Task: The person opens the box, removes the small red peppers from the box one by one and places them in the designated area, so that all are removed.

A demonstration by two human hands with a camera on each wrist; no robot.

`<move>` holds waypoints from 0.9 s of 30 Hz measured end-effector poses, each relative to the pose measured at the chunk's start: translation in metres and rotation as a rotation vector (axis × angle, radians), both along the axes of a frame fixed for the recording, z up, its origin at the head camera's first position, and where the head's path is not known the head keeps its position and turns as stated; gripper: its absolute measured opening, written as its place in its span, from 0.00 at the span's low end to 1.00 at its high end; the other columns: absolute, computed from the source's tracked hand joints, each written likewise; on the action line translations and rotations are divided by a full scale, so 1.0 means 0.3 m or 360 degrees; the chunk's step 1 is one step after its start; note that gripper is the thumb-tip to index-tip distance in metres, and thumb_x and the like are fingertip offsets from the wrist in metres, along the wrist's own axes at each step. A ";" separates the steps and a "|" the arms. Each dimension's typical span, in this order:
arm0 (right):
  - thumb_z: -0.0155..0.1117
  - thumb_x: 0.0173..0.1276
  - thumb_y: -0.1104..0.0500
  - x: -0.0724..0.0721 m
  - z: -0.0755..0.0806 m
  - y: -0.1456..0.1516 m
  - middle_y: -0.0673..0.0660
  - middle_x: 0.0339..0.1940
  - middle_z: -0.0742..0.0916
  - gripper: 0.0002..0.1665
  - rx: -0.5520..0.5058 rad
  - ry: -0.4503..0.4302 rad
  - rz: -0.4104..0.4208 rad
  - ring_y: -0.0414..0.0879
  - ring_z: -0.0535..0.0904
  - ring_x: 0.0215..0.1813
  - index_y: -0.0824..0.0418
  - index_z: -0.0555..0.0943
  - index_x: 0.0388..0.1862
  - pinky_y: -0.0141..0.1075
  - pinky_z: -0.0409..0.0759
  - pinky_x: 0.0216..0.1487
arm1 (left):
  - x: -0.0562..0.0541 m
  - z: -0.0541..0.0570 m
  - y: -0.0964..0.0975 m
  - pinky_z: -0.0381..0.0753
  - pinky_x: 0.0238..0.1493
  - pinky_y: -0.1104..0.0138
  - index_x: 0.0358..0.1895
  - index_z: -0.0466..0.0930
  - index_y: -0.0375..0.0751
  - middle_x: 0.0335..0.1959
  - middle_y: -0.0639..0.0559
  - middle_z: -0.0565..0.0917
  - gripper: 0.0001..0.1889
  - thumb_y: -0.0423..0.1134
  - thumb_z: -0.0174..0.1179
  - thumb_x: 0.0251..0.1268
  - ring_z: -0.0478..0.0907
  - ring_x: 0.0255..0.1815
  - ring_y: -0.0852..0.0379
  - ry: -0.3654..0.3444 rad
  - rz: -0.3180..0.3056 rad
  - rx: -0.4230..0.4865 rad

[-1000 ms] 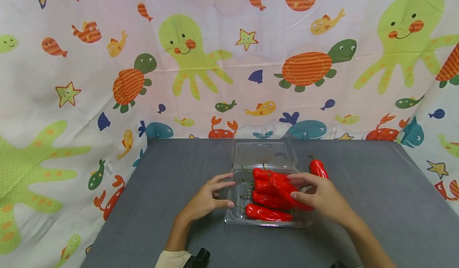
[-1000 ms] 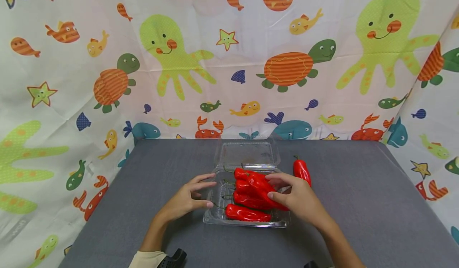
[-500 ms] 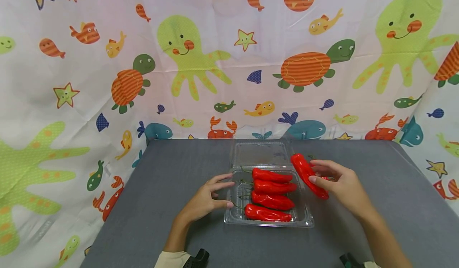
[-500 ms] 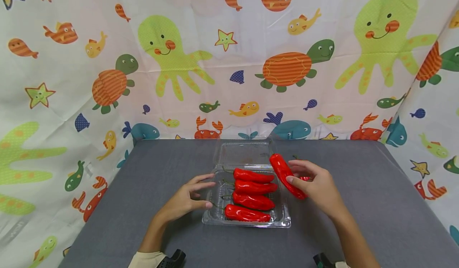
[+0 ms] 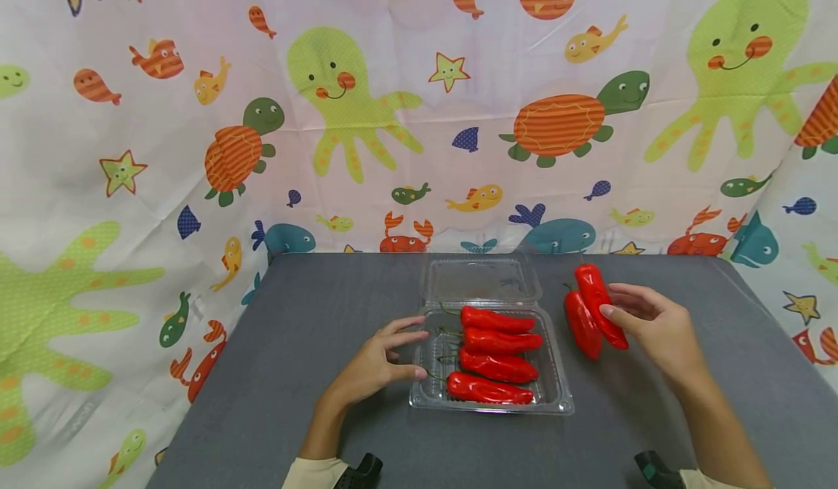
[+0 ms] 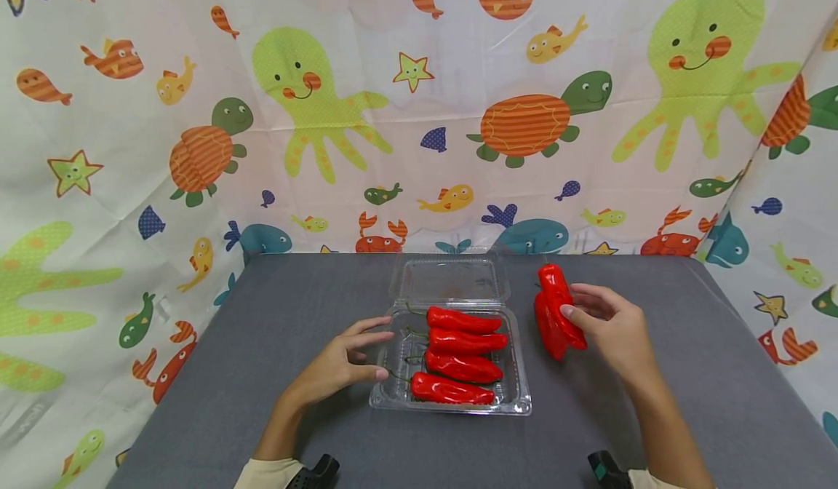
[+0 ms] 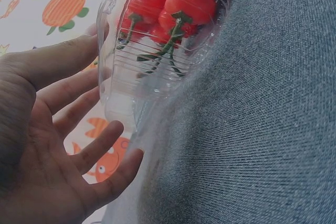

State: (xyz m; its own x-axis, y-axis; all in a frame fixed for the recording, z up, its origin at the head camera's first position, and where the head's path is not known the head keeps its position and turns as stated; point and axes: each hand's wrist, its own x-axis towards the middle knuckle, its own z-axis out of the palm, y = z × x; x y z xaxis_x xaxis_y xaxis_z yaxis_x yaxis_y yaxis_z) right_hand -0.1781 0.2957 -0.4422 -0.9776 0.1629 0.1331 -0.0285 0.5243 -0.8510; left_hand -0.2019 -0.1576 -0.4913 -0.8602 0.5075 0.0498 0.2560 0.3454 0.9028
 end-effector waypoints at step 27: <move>0.63 0.79 0.39 -0.055 -0.124 0.117 0.74 0.69 0.80 0.41 -0.0023 -0.0398 -0.0171 0.46 0.81 0.50 0.65 0.72 0.78 0.31 0.86 0.39 | 0.000 -0.001 -0.001 0.73 0.66 0.42 0.74 0.78 0.44 0.82 0.59 0.66 0.33 0.43 0.75 0.66 0.61 0.82 0.46 0.0012 0.0017 -0.0038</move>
